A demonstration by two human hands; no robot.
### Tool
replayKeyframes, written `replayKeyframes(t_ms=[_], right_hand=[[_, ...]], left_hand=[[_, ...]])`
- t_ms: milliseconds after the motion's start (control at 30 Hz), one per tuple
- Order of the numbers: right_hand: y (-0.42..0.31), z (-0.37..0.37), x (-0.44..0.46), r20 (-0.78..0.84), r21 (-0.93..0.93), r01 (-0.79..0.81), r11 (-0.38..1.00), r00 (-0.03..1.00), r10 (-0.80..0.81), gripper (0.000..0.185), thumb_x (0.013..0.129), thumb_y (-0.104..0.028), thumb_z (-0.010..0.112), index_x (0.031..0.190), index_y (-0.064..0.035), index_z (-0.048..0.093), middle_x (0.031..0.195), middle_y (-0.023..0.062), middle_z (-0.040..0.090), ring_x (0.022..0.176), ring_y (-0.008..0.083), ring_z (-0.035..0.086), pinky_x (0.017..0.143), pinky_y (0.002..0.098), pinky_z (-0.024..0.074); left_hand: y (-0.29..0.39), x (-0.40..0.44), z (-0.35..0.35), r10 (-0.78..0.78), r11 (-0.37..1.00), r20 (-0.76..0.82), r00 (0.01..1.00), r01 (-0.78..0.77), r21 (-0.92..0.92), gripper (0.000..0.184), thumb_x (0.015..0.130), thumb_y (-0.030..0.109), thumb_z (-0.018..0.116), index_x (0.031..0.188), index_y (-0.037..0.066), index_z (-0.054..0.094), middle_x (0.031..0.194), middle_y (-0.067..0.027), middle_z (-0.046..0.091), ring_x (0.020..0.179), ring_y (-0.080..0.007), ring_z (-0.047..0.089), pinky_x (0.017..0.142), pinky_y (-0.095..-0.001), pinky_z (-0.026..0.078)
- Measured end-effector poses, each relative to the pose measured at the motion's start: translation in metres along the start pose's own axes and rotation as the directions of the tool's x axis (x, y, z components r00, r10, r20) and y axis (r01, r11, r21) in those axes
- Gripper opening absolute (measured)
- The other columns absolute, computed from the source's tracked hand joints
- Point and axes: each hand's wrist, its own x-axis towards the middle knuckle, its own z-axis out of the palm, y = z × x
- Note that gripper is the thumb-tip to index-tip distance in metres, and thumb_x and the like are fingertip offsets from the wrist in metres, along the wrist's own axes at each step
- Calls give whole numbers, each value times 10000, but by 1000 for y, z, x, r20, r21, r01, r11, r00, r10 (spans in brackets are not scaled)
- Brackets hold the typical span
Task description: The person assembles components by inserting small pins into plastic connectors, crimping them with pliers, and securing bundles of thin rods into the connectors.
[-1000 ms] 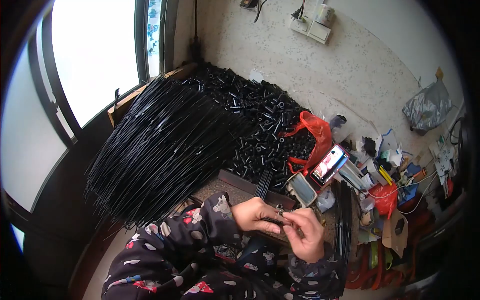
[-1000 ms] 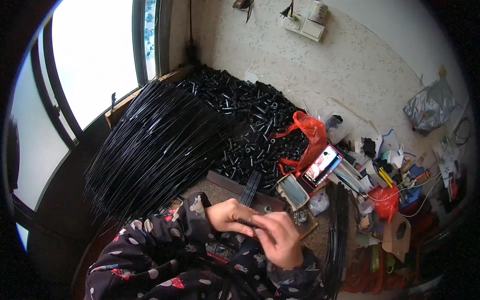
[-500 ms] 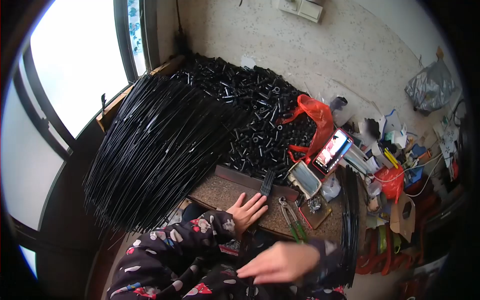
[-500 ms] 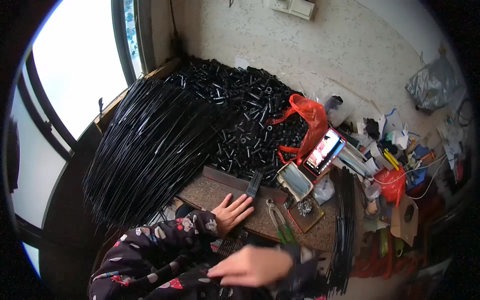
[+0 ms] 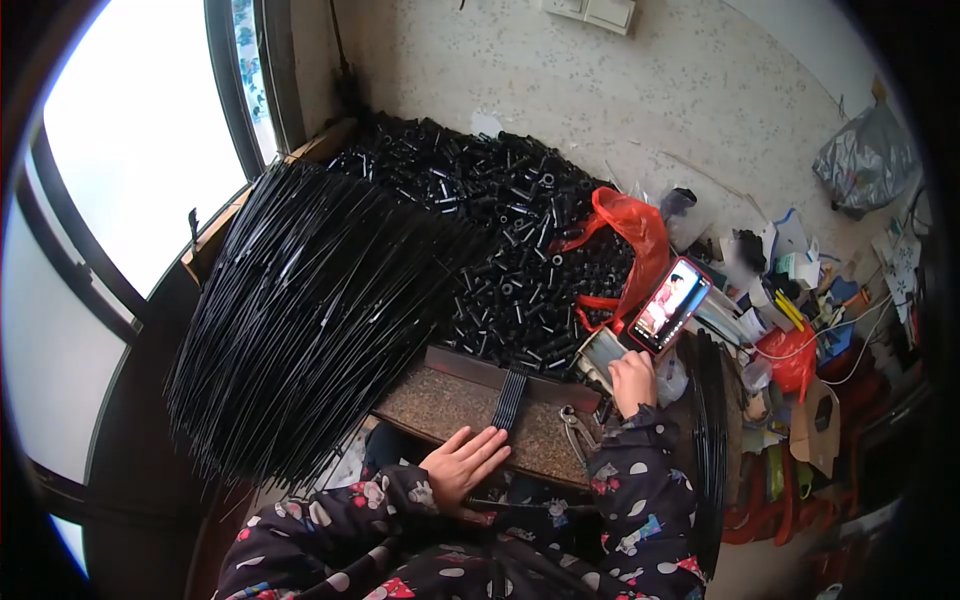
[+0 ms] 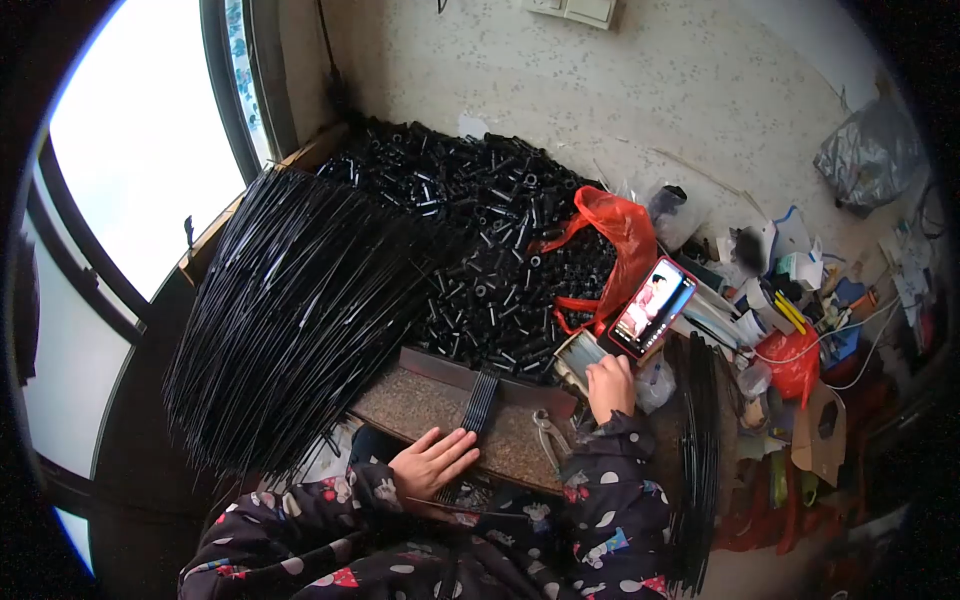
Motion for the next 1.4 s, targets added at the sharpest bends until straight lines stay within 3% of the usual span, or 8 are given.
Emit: replayKeyframes(t_ms=[100, 167, 267, 467, 833, 933, 1067, 1400], right_hand=[[-20, -9, 14, 1, 31, -7, 999, 1000, 7, 71, 742, -104, 596, 770, -50, 633, 768, 87, 538, 770, 273, 527, 654, 378, 439], [-42, -1, 17, 43, 398, -16, 917, 999, -1, 106, 795, -104, 540, 820, -49, 627, 808, 112, 569, 740, 301, 575, 644, 374, 453], [-75, 13, 11, 126, 463, 68, 884, 982, -142, 132, 791, -66, 534, 875, -63, 637, 802, 102, 564, 729, 297, 581, 628, 370, 464], [-81, 18, 9, 249, 379, -13, 925, 965, -88, 129, 777, -48, 529, 850, -42, 635, 809, 107, 562, 721, 311, 579, 628, 380, 468], [-85, 17, 17, 276, 358, -11, 934, 956, -95, 134, 781, -74, 532, 856, -67, 643, 785, 89, 559, 709, 295, 581, 613, 384, 463], [-79, 16, 24, 272, 373, 106, 922, 937, -218, 137, 778, -55, 545, 866, -80, 647, 762, 81, 553, 702, 290, 577, 600, 368, 461], [-85, 16, 24, 354, 252, 54, 966, 924, -144, 141, 780, -78, 517, 850, -77, 640, 794, 106, 534, 712, 310, 585, 614, 409, 465], [-87, 30, 26, 258, 298, 166, 940, 934, -247, 54, 749, -108, 570, 759, -55, 576, 764, 100, 522, 719, 300, 565, 612, 395, 461]], left_hand=[[1, 7, -17, -22, 995, 37, 999, 26, -98, 954, 680, 592, 575, 1345, -11, 252, 1402, -202, 246, 1309, -309, 239, 1032, -449, 222], [-1, 5, -8, -9, 998, 16, 1000, 10, -63, 942, 679, 570, 584, 1344, -11, 254, 1402, -202, 245, 1307, -312, 243, 1034, -443, 222], [1, 7, -14, -39, 989, 17, 999, 41, -144, 905, 690, 528, 582, 1341, -12, 260, 1402, -204, 245, 1303, -315, 250, 1033, -438, 226], [0, 9, -13, -53, 984, 28, 998, 57, -166, 868, 702, 494, 569, 1342, -9, 265, 1403, -203, 245, 1304, -313, 251, 1032, -428, 231], [-2, 9, -13, -44, 986, 87, 995, 57, -159, 902, 668, 444, 589, 1358, -5, 223, 1423, -193, 202, 1321, -305, 214, 1045, -416, 208], [-1, 10, -18, -35, 988, 111, 993, 51, -147, 900, 658, 430, 590, 1352, -20, 234, 1416, -201, 217, 1316, -315, 224, 1042, -413, 215], [-1, 10, -16, -24, 995, 113, 993, 35, -97, 913, 644, 419, 601, 1347, -33, 235, 1411, -209, 222, 1313, -325, 228, 1039, -411, 222], [1, 8, -14, -32, 987, 66, 997, 42, -155, 853, 681, 363, 568, 1352, -33, 221, 1418, -201, 208, 1318, -316, 219, 1045, -404, 215]])
